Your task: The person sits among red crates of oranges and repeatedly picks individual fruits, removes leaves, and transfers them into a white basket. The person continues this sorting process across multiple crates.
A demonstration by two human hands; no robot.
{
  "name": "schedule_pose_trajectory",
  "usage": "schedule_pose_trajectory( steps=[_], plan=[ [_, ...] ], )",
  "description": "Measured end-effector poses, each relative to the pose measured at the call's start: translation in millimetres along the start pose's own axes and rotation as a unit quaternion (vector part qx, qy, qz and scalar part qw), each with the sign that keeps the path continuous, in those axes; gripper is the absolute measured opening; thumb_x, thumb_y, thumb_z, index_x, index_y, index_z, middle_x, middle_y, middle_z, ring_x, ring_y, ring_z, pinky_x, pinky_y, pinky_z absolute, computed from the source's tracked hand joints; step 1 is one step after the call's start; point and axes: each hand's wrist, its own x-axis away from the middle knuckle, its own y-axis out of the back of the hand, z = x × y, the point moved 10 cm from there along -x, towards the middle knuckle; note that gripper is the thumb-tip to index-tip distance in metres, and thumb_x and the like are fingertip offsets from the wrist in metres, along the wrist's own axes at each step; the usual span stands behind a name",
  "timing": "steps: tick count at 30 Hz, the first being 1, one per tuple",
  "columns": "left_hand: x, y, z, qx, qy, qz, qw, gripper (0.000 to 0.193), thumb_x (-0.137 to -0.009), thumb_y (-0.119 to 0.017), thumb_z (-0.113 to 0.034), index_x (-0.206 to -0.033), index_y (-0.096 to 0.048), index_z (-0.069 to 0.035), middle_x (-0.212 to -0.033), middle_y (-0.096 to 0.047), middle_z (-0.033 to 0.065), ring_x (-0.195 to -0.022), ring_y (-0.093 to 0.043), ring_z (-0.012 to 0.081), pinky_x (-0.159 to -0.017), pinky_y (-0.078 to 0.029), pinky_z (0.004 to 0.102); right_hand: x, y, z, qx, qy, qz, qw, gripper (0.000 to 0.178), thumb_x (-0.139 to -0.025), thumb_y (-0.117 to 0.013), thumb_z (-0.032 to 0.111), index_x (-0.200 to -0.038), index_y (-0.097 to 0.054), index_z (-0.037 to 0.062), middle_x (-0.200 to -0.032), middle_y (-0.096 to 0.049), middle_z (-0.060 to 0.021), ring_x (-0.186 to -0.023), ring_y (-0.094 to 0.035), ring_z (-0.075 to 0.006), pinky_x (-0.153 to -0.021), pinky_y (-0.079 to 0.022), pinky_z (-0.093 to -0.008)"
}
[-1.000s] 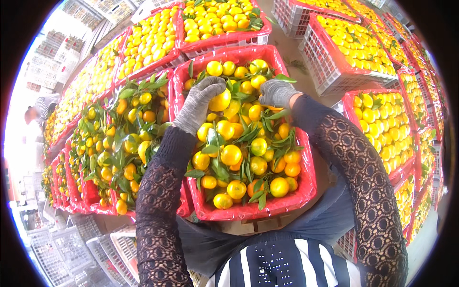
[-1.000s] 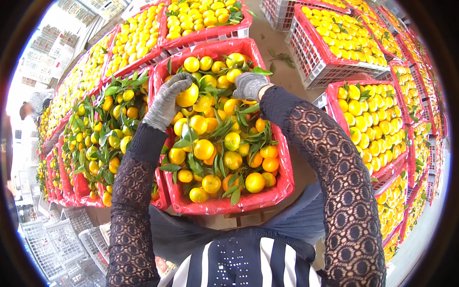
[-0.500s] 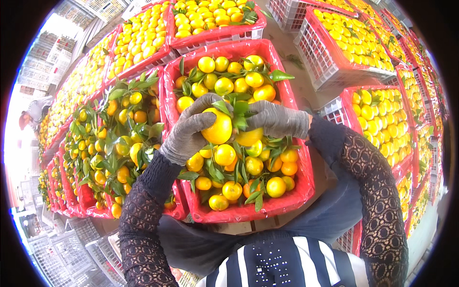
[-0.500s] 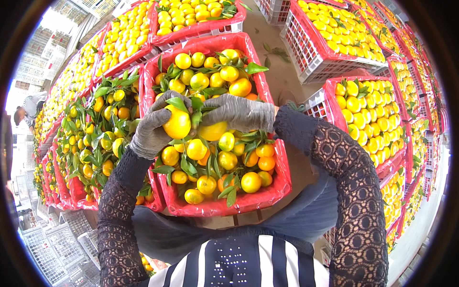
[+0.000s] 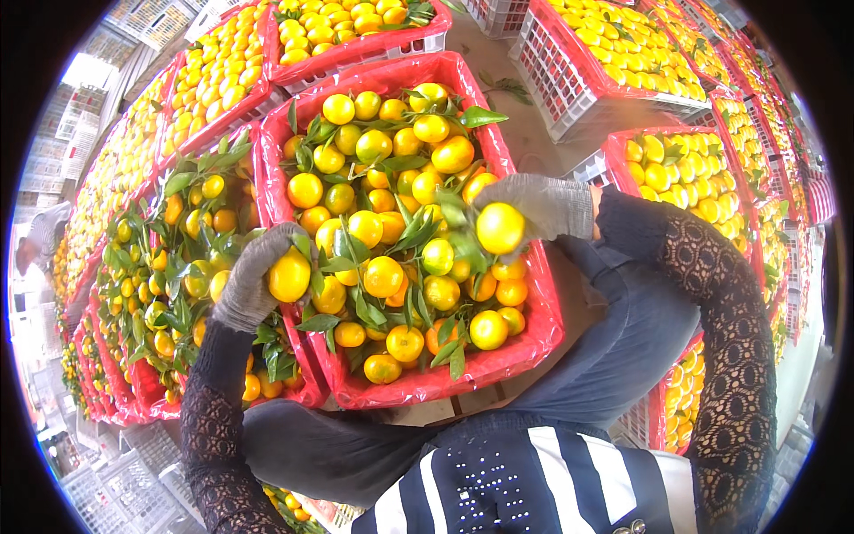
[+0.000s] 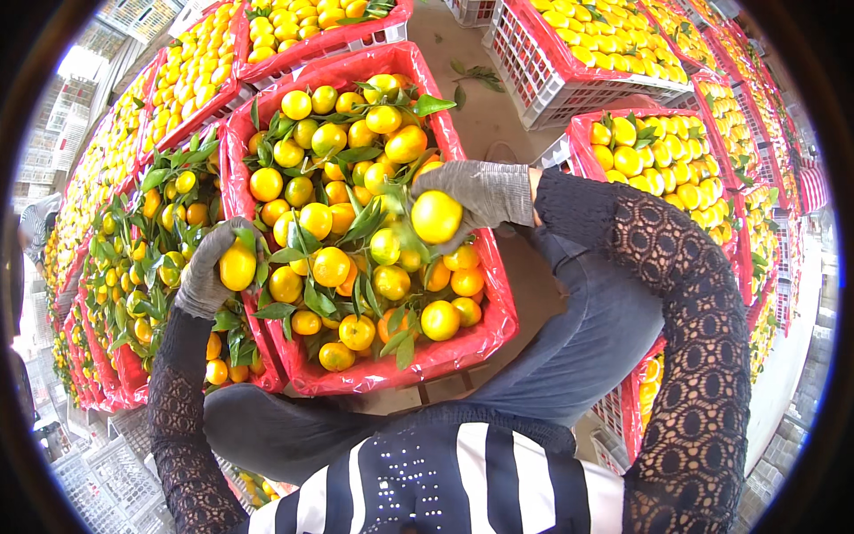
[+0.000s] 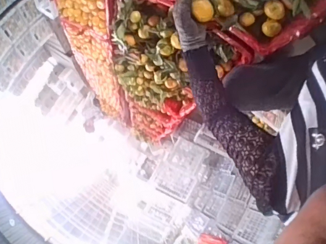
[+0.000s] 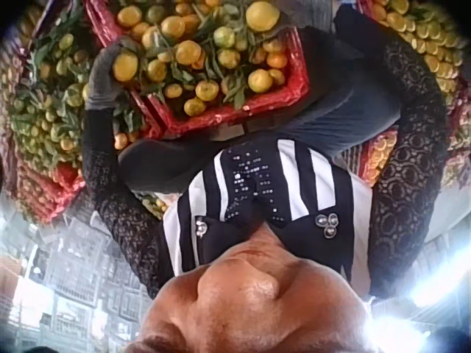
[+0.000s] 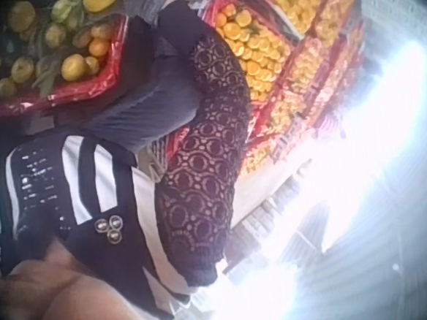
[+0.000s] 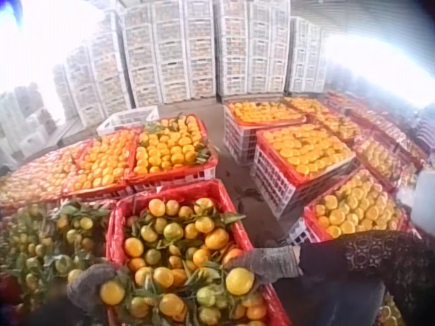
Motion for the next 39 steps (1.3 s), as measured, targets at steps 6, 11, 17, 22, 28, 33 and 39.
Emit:
schedule_pose_trajectory(
  steps=[6,11,17,22,28,33,39],
  plan=[
    [-1.3,-65.6,20.2,-0.42,-0.05,0.134,0.896,0.026,-0.092,-0.063,-0.023,-0.103,-0.061,0.0,-0.093,-0.064,0.0098,-0.095,-0.063,0.0205,-0.087,-0.05,0.0343,-34.4,20.3,-24.7,-0.218,-0.099,-0.1,0.966,0.033,-0.095,-0.056,0.037,-0.109,-0.054,0.0068,-0.094,-0.066,-0.0112,-0.08,-0.068,-0.0253,-0.06,-0.06,-0.0442],
    [-30.4,-49.8,-40.7,-0.585,-0.167,-0.086,0.789,0.021,-0.09,-0.063,-0.021,-0.102,-0.064,-0.004,-0.086,-0.064,0.0127,-0.081,-0.066,0.0291,-0.072,-0.052,0.0376,-64.9,63.5,79.0,0.52,0.071,-0.222,0.822,0.04,-0.093,-0.059,0.038,-0.117,-0.056,0.0065,-0.1,-0.067,-0.0134,-0.088,-0.066,-0.0339,-0.075,-0.053,-0.0437],
    [-141.9,44.0,-113.3,-0.664,-0.261,-0.312,0.627,0.05,-0.083,-0.066,-0.026,-0.129,-0.051,-0.012,-0.125,-0.055,0.0177,-0.111,-0.057,0.0372,-0.094,-0.046,0.0459,-124.4,55.1,102.5,0.761,0.052,-0.247,0.597,0.058,-0.083,-0.065,0.035,-0.131,-0.049,0.0061,-0.128,-0.056,-0.0132,-0.123,-0.049,-0.034,-0.098,-0.043,-0.0462],
    [-172.8,36.3,-90.8,-0.705,-0.174,-0.242,0.644,0.051,-0.076,-0.073,-0.027,-0.121,-0.055,-0.011,-0.12,-0.053,0.0189,-0.107,-0.057,0.0394,-0.091,-0.047,0.0455,-124.8,67.0,87.2,0.807,0.072,-0.23,0.539,0.045,-0.084,-0.06,0.037,-0.113,-0.063,0.0018,-0.119,-0.059,-0.0171,-0.111,-0.055,-0.0347,-0.089,-0.049,-0.0457],
    [-110.8,26.5,-38.2,-0.73,-0.06,-0.151,0.663,0.043,-0.076,-0.073,-0.035,-0.11,-0.059,-0.012,-0.099,-0.061,0.0185,-0.09,-0.063,0.0381,-0.079,-0.052,0.0453,-160.5,118.8,105.7,0.781,0.094,-0.335,0.519,0.026,-0.086,-0.052,0.022,-0.1,-0.068,0.0062,-0.107,-0.065,-0.0173,-0.102,-0.063,-0.0317,-0.086,-0.051,-0.0453],
    [-104.8,34.1,-21.0,-0.685,-0.053,-0.148,0.711,0.039,-0.078,-0.07,-0.035,-0.105,-0.061,-0.009,-0.089,-0.065,0.0198,-0.086,-0.064,0.0377,-0.076,-0.051,0.0453,-181.3,135.1,73.1,0.831,0.002,-0.228,0.507,0.027,-0.087,-0.05,0.019,-0.102,-0.07,0.0074,-0.1,-0.068,-0.0143,-0.098,-0.065,-0.0314,-0.08,-0.053,-0.0453],
    [-84.3,47.0,-16.3,-0.361,-0.075,-0.158,0.916,0.028,-0.083,-0.065,-0.023,-0.103,-0.061,-0.003,-0.082,-0.064,0.0075,-0.077,-0.061,0.0183,-0.072,-0.05,0.033,-174.9,136.9,89.1,0.794,0.044,-0.296,0.529,0.029,-0.087,-0.05,0.02,-0.106,-0.069,0.0069,-0.102,-0.068,-0.0143,-0.092,-0.066,-0.0321,-0.079,-0.053,-0.0452]
  ],
)
